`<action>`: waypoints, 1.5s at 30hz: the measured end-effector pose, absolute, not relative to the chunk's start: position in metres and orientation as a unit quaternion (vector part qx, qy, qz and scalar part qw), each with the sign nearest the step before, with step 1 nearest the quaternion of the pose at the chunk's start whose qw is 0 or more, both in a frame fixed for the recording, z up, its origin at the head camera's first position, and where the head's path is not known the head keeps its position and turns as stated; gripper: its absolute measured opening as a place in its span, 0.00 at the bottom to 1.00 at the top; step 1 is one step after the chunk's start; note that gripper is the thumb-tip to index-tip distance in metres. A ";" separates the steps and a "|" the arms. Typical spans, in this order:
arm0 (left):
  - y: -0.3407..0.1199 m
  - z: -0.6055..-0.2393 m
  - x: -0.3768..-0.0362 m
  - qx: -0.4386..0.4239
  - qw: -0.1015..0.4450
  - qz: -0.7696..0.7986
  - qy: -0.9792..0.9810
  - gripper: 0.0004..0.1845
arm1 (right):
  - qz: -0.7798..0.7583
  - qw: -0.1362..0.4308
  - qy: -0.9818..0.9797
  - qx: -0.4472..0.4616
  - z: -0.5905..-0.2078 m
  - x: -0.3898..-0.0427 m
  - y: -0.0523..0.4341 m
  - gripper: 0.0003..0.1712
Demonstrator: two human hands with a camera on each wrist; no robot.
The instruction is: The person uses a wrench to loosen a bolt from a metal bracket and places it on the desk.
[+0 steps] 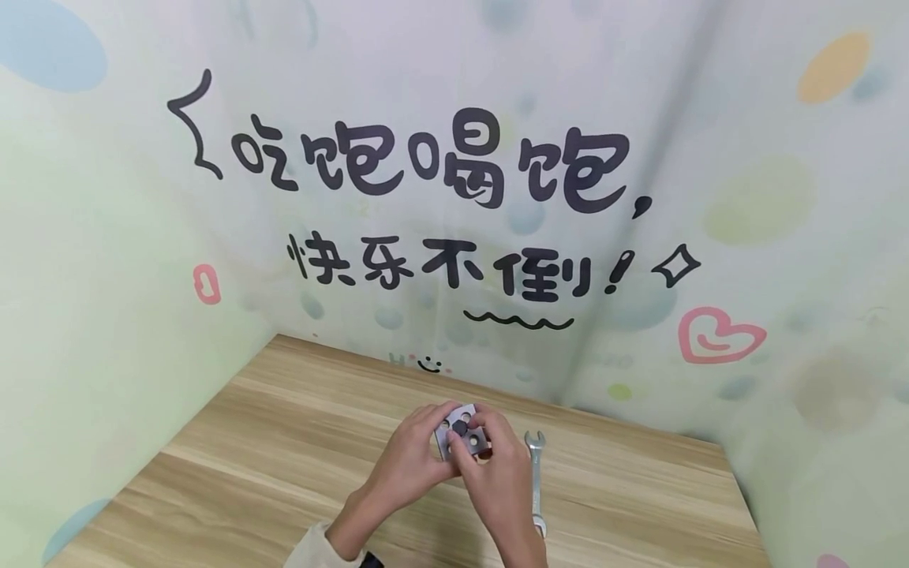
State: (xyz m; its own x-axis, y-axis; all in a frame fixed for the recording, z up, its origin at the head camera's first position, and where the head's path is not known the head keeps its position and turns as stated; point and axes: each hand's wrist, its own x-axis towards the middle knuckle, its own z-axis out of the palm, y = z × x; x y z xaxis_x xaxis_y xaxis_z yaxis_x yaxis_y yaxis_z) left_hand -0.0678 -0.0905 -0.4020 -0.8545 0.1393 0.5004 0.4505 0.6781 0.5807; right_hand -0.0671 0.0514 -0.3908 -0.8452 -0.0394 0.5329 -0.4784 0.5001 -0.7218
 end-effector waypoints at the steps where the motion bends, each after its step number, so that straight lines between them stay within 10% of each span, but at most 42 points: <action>1: -0.091 -0.402 -0.068 -0.166 0.213 -0.365 -0.891 0.35 | 0.474 0.232 -0.835 0.157 -0.391 -0.067 0.052 0.14; 45: -0.091 -0.401 -0.068 -0.166 0.206 -0.373 -0.889 0.35 | 0.484 0.204 -0.834 0.172 -0.390 -0.066 0.056 0.22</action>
